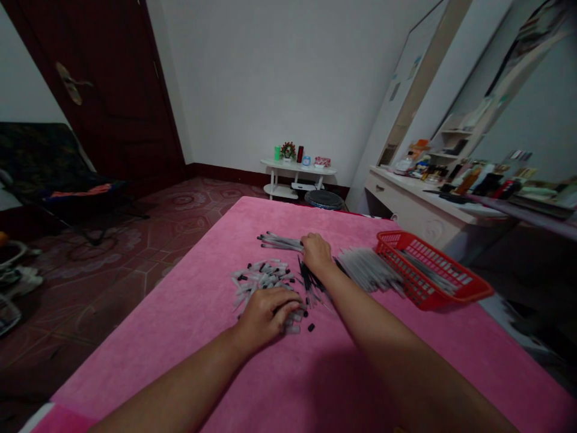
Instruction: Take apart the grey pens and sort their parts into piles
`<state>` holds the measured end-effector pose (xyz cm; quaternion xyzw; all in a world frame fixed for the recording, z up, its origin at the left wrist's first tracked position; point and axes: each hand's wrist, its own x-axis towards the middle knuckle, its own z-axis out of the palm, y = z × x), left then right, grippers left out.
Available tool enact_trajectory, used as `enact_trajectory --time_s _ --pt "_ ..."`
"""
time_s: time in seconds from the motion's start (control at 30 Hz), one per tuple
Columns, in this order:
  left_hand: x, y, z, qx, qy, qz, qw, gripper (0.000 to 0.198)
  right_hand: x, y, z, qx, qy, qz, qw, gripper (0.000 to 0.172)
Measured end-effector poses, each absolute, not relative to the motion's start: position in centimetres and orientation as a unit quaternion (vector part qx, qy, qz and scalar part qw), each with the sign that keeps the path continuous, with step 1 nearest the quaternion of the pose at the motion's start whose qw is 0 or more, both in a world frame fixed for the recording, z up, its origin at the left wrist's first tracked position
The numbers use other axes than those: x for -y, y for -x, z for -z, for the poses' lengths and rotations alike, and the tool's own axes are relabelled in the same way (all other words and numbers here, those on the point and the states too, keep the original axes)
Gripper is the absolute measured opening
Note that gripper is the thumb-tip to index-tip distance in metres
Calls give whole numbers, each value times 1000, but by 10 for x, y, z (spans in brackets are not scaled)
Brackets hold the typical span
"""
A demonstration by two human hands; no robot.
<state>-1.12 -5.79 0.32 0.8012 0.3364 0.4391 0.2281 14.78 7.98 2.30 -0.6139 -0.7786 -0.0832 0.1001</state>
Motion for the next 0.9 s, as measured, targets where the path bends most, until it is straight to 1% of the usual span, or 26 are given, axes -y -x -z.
enact_trajectory --time_s 0.23,0.37,0.43,0.47,0.5,0.53,0.6,0.67,0.73,0.8,0.9 --pt "58 10 -3 -329 -810 -430 226 23 -74 -158 -17 768 629 67 98 22" --pt "58 10 -1 -336 -803 -435 229 22 -70 -164 -25 762 635 54 117 22" --pt "57 10 0 -344 -792 -448 231 21 -64 -164 -31 750 642 47 151 23" --pt "56 10 1 -354 -782 -458 231 20 -60 -164 -34 742 644 28 186 21" --pt "55 10 1 -370 -765 -473 233 19 -54 -163 -36 731 642 -14 232 19" --pt "53 11 0 -392 -740 -492 238 19 -47 -162 -38 717 633 -82 282 18" --pt "49 11 -2 -438 -662 -544 272 17 -29 -158 -38 669 581 -277 371 15" --pt "45 10 -8 -450 -569 -598 340 19 -7 -153 -36 601 505 -463 411 16" --pt "43 9 -14 -410 -500 -630 430 29 15 -149 -33 551 435 -576 419 21" --pt "44 8 -20 -352 -456 -628 523 37 34 -144 -31 522 400 -635 405 29" --pt "48 8 -24 -298 -403 -594 629 34 52 -138 -32 488 363 -702 370 36"
